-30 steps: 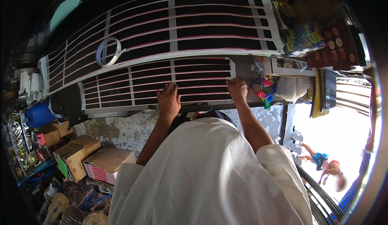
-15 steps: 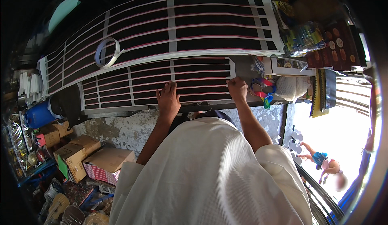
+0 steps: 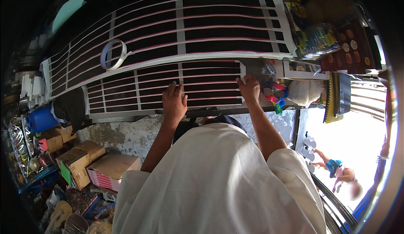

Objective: The person assembles a white metal grille by hand, pressing pink strips into the slots of the frame. They work methodically across the grille, ensuring each strip is seated correctly.

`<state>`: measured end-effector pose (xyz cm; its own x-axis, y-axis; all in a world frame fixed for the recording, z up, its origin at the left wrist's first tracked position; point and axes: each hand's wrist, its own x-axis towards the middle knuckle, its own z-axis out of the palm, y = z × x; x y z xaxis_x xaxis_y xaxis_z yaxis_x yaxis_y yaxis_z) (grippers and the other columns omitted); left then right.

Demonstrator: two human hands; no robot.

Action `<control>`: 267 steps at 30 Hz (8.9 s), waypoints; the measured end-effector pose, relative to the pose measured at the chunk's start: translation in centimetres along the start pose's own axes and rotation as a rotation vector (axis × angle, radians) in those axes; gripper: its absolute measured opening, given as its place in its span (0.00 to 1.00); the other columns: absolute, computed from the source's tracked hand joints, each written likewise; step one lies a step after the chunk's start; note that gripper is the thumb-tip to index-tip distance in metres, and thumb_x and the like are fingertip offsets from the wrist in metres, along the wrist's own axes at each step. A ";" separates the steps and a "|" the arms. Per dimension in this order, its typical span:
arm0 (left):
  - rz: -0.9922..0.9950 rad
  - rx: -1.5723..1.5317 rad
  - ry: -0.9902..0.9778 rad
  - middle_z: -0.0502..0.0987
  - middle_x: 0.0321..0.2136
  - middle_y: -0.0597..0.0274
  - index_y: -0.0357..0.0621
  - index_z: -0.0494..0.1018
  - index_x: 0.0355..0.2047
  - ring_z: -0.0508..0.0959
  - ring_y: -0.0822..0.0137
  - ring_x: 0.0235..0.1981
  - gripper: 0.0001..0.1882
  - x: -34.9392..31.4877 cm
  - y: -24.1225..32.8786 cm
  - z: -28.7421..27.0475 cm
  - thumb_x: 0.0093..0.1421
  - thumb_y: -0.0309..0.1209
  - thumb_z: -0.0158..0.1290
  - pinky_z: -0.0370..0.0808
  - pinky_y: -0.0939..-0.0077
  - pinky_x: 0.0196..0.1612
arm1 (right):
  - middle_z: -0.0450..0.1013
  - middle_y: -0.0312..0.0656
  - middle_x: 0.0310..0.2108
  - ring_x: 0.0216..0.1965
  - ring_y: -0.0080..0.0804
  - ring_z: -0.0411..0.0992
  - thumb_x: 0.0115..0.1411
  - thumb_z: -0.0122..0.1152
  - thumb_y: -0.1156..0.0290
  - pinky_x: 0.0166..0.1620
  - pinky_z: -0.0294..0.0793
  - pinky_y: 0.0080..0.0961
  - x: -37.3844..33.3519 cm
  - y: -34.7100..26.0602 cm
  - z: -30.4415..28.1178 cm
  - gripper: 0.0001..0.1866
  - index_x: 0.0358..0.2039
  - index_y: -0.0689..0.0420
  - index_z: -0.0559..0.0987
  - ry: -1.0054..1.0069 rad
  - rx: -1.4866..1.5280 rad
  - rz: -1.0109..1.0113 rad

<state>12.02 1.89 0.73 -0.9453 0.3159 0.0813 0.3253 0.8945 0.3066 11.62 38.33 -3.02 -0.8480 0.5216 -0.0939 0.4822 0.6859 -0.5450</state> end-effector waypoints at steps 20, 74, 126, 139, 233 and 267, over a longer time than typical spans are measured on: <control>0.052 0.254 -0.229 0.63 0.76 0.31 0.71 0.69 0.79 0.66 0.30 0.76 0.35 1.4 -0.3 0.1 0.75 0.56 0.59 0.62 0.21 0.75 | 0.89 0.44 0.46 0.55 0.51 0.84 0.63 0.75 0.53 0.62 0.75 0.53 1.3 -2.8 0.3 0.15 0.44 0.48 0.89 -0.149 -0.021 0.229; -0.030 0.244 -0.261 0.67 0.74 0.37 0.54 0.64 0.80 0.72 0.38 0.74 0.40 8.6 -2.5 0.0 0.75 0.56 0.59 0.65 0.23 0.72 | 0.86 0.54 0.55 0.60 0.58 0.83 0.65 0.71 0.45 0.64 0.79 0.55 6.4 -6.2 0.8 0.26 0.53 0.51 0.92 -0.106 -0.048 0.129; -0.054 0.201 -0.287 0.62 0.77 0.32 0.51 0.63 0.81 0.67 0.33 0.76 0.42 8.7 -1.7 -0.6 0.73 0.52 0.63 0.69 0.25 0.72 | 0.84 0.69 0.53 0.58 0.69 0.82 0.68 0.63 0.45 0.63 0.81 0.58 10.0 -1.3 5.6 0.31 0.52 0.62 0.88 -0.025 -0.010 0.144; 0.053 0.116 -0.176 0.63 0.76 0.30 0.46 0.72 0.75 0.66 0.32 0.77 0.36 7.9 -1.2 -0.4 0.72 0.49 0.64 0.71 0.33 0.70 | 0.85 0.50 0.41 0.45 0.54 0.84 0.62 0.72 0.71 0.51 0.83 0.45 6.3 -1.3 2.6 0.13 0.47 0.56 0.88 0.016 0.256 -0.088; -0.370 -0.810 -0.107 0.86 0.36 0.46 0.36 0.81 0.47 0.87 0.46 0.37 0.16 -10.6 23.9 -11.7 0.74 0.39 0.64 0.81 0.56 0.43 | 0.86 0.43 0.33 0.34 0.33 0.84 0.62 0.78 0.75 0.40 0.82 0.34 -7.5 -6.5 -18.0 0.06 0.37 0.60 0.88 -0.556 0.491 -0.567; -0.866 -1.276 -0.118 0.79 0.15 0.61 0.33 0.80 0.46 0.79 0.69 0.12 0.16 -4.9 23.6 2.3 0.76 0.38 0.61 0.75 0.72 0.16 | 0.87 0.44 0.52 0.59 0.51 0.83 0.76 0.55 0.46 0.65 0.78 0.50 13.8 -2.1 -0.5 0.21 0.59 0.38 0.88 -0.425 -0.156 -0.577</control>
<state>24.40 22.18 5.35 -0.8002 -0.0614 -0.5965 -0.5963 -0.0247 0.8024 -0.99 44.37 -2.74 -0.9733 -0.1646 -0.1600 -0.0682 0.8728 -0.4832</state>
